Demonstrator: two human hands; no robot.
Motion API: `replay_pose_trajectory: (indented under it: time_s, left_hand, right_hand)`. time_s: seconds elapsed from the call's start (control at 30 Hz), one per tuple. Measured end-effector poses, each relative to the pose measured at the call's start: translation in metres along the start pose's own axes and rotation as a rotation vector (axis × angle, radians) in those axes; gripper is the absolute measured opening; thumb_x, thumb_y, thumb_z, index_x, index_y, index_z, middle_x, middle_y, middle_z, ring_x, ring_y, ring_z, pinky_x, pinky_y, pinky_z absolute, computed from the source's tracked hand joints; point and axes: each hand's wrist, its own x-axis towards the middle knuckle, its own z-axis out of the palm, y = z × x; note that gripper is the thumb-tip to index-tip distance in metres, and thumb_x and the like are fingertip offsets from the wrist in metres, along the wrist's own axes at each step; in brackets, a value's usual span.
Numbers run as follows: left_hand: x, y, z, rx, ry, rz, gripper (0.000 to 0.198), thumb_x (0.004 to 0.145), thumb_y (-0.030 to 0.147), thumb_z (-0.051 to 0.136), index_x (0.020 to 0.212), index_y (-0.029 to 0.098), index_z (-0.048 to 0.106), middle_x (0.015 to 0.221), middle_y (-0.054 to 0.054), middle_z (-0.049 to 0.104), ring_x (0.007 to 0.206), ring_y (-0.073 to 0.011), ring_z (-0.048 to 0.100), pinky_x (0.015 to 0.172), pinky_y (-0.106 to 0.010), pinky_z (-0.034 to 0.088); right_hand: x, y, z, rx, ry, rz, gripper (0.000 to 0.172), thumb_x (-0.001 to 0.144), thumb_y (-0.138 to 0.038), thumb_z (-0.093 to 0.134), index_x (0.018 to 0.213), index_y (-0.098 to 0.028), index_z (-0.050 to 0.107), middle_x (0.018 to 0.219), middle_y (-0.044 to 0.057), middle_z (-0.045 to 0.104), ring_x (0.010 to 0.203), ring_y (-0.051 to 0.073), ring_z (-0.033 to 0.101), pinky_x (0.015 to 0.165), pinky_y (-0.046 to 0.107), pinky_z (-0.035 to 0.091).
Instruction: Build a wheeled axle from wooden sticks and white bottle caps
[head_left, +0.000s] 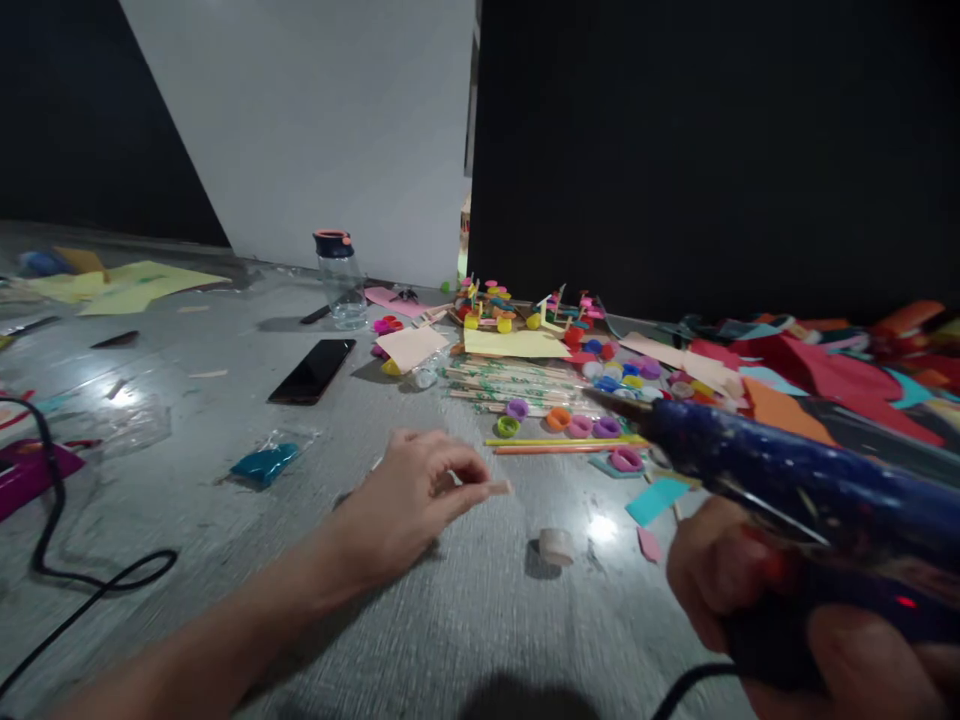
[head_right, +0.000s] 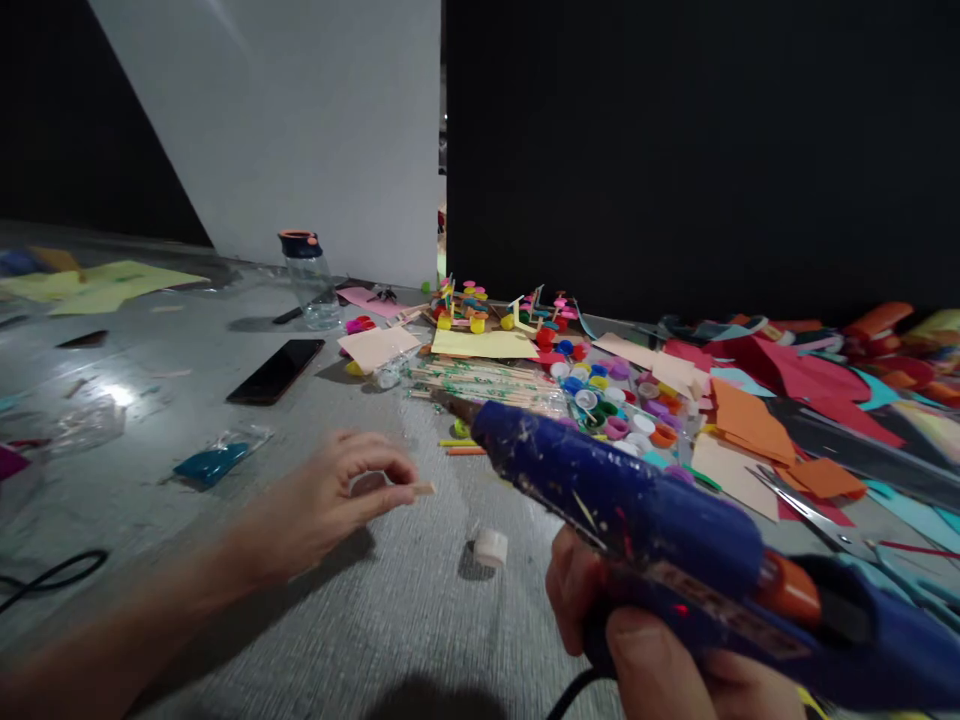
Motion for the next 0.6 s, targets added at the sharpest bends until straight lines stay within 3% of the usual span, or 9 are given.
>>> replay_pose_trajectory:
  time_s: [0.1, 0.2, 0.37, 0.6]
  left_hand:
    - [0.003, -0.006, 0.002, 0.138, -0.218, -0.066, 0.023, 0.094, 0.039, 0.062, 0.084, 0.025, 0.077, 0.089, -0.003, 0.076, 0.089, -0.0253, 0.065, 0.086, -0.043, 0.043]
    - [0.006, -0.01, 0.002, 0.207, -0.325, -0.075, 0.024, 0.095, 0.034, 0.058, 0.084, 0.024, 0.077, 0.091, -0.003, 0.076, 0.092, -0.0258, 0.065, 0.089, -0.044, 0.039]
    - [0.013, -0.016, 0.004, 0.266, -0.331, -0.06, 0.023, 0.093, 0.025, 0.054, 0.085, 0.022, 0.075, 0.092, -0.004, 0.076, 0.095, -0.0258, 0.064, 0.091, -0.043, 0.036]
    - [0.015, -0.027, 0.005, 0.311, -0.275, -0.028, 0.02, 0.091, 0.023, 0.056, 0.08, 0.02, 0.072, 0.087, -0.003, 0.075, 0.089, -0.0237, 0.063, 0.09, -0.041, 0.038]
  right_hand:
    - [0.002, -0.004, 0.001, 0.135, 0.044, 0.012, 0.028, 0.091, -0.05, 0.065, 0.078, -0.026, 0.064, 0.071, 0.005, 0.059, 0.062, 0.022, 0.058, 0.053, 0.033, 0.049]
    - [0.003, -0.009, -0.002, 0.157, -0.012, 0.087, 0.026, 0.09, -0.049, 0.069, 0.081, -0.025, 0.065, 0.073, 0.005, 0.059, 0.064, 0.021, 0.057, 0.057, 0.033, 0.051]
    - [0.001, -0.021, 0.002, 0.096, -0.005, 0.077, 0.03, 0.098, -0.048, 0.063, 0.08, -0.024, 0.068, 0.074, 0.005, 0.06, 0.068, 0.019, 0.058, 0.062, 0.029, 0.052]
    - [0.002, -0.024, 0.011, 0.186, 0.069, 0.098, 0.022, 0.091, -0.047, 0.074, 0.087, -0.025, 0.074, 0.081, 0.006, 0.068, 0.071, 0.018, 0.065, 0.064, 0.025, 0.058]
